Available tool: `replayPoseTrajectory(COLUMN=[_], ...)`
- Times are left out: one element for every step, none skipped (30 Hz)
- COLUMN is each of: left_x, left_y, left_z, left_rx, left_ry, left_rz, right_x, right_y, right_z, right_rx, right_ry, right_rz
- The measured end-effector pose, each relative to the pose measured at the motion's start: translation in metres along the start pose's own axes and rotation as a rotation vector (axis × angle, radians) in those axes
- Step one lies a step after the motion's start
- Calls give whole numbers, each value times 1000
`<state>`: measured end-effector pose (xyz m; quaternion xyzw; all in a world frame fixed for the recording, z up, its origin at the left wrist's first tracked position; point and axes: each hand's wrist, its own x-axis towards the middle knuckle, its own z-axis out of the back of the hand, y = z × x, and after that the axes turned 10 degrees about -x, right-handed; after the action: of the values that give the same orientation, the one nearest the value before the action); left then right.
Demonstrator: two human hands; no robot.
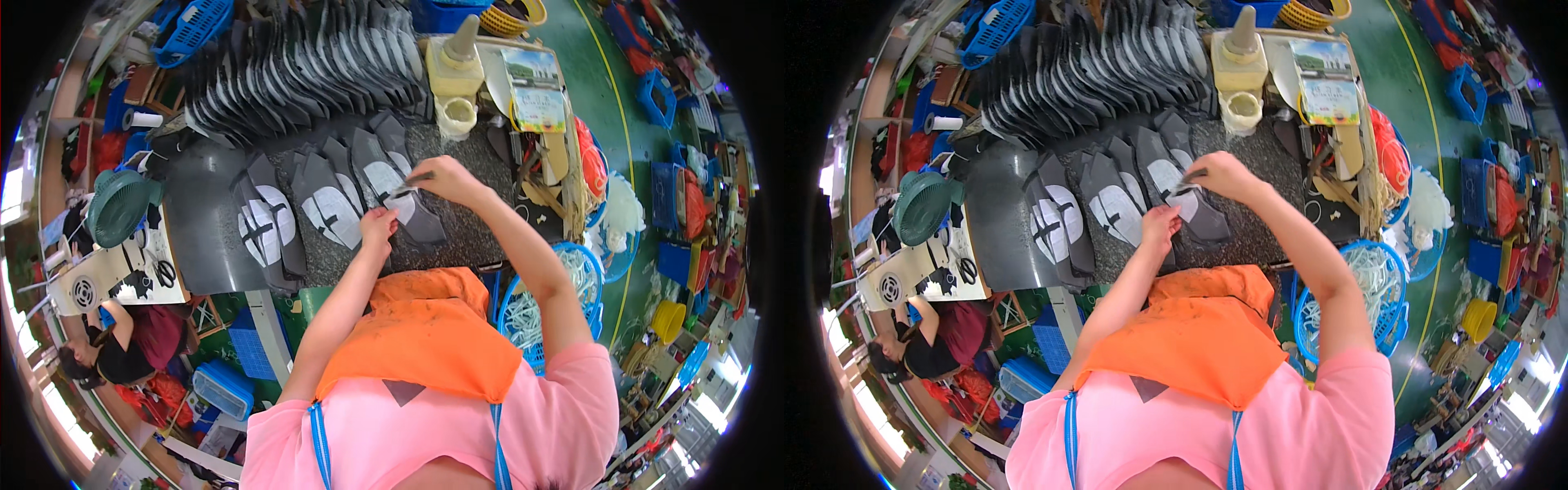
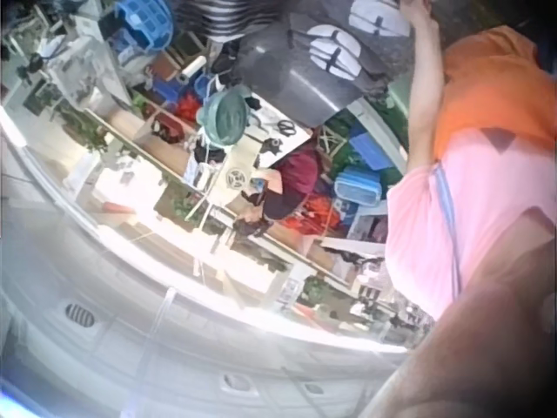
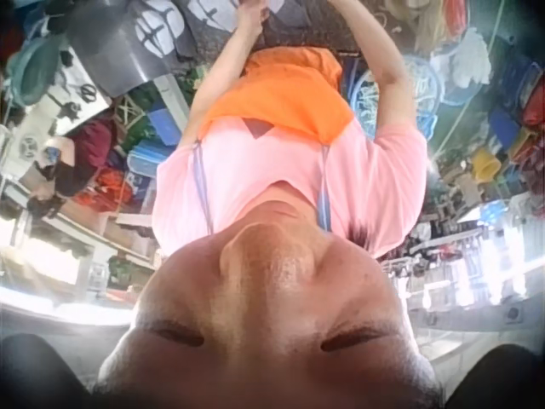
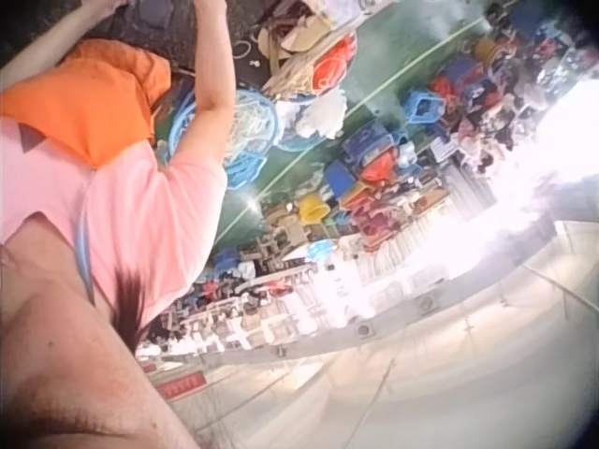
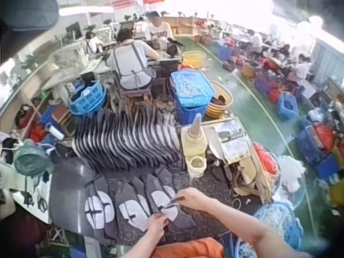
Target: The person is applying glue or adhesive to shoe components using a small brush.
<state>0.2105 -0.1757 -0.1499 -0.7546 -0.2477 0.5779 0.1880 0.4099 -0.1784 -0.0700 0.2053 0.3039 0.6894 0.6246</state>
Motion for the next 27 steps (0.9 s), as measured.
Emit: replayPoseTrajectory(left_x=[-1, -1, 1, 1, 1, -1, -2, 10, 10, 9, 6, 3, -2, -7, -12, -18, -14, -10, -5, 5, 2, -2, -5, -8, -10, -9, -8], left_y=[2, 4, 5, 3, 3, -1, -5, -3, -9, -15, -21, -31, -41, -52, -67, -88, -97, -102, -107, -96, -95, -96, -96, -97, -99, -101, -103], left_z=[-1, -3, -4, -6, -7, -6, -5, 0, 8, 12, 15, 16, 13, 9, 4, 0, 3, 6, 8, 12, 12, 16, 19, 22, 20, 23, 20], left_rx=[-14, -21, -55, -90, -94, -118, -143, -161, -179, -293, -405, -519, -530, -536, -537, -531, -548, -510, -471, -422, -502, -510, -517, -523, -574, -633, -645], left_ry=[-14, -10, 31, 71, 79, 92, 107, 119, 104, 156, 210, 216, 216, 270, 328, 337, 326, 361, 392, 341, 381, 405, 431, 433, 445, 438, 446], left_rz=[4, -3, 24, 50, 46, 87, 130, 199, 182, 241, 300, 378, 362, 351, 337, 302, 266, 196, 125, 171, 303, 296, 293, 282, 301, 305, 301], right_x=[15, 31, 47, 58, 62, 68, 72, 69, 67, 63, 58, 51, 43, 38, 29, 24, 23, 23, 27, 24, 21, 24, 17, 19, 1, 8, -6], right_y=[10, 13, 9, 6, -3, -4, -7, -10, 2, 10, 18, 24, 2, -13, -40, -58, -70, -76, -66, -80, -85, -61, -71, -51, -56, -12, 11], right_z=[-3, -10, -19, -27, -27, -24, -19, -13, -2, 13, 29, 44, 48, 54, 54, 54, 53, 56, 61, 67, 68, 73, 69, 81, 68, 62, 43], right_rx=[17, -33, -84, -181, -190, -296, -403, -418, -427, -460, -499, -519, -570, -568, -520, -512, -435, -421, -407, -376, -414, -539, -564, -448, -374, 20, 399], right_ry=[-75, -139, -205, -286, -290, -330, -370, -428, -429, -404, -406, -422, -469, -416, -445, -440, -451, -490, -457, -390, -434, -440, -469, -174, -206, 4, 33], right_rz=[22, 74, 123, 38, 41, -99, -242, -279, -338, -406, -548, -603, -599, -630, -575, -552, -560, -533, -598, -622, -684, -767, -724, -910, -879, -1109, -941])
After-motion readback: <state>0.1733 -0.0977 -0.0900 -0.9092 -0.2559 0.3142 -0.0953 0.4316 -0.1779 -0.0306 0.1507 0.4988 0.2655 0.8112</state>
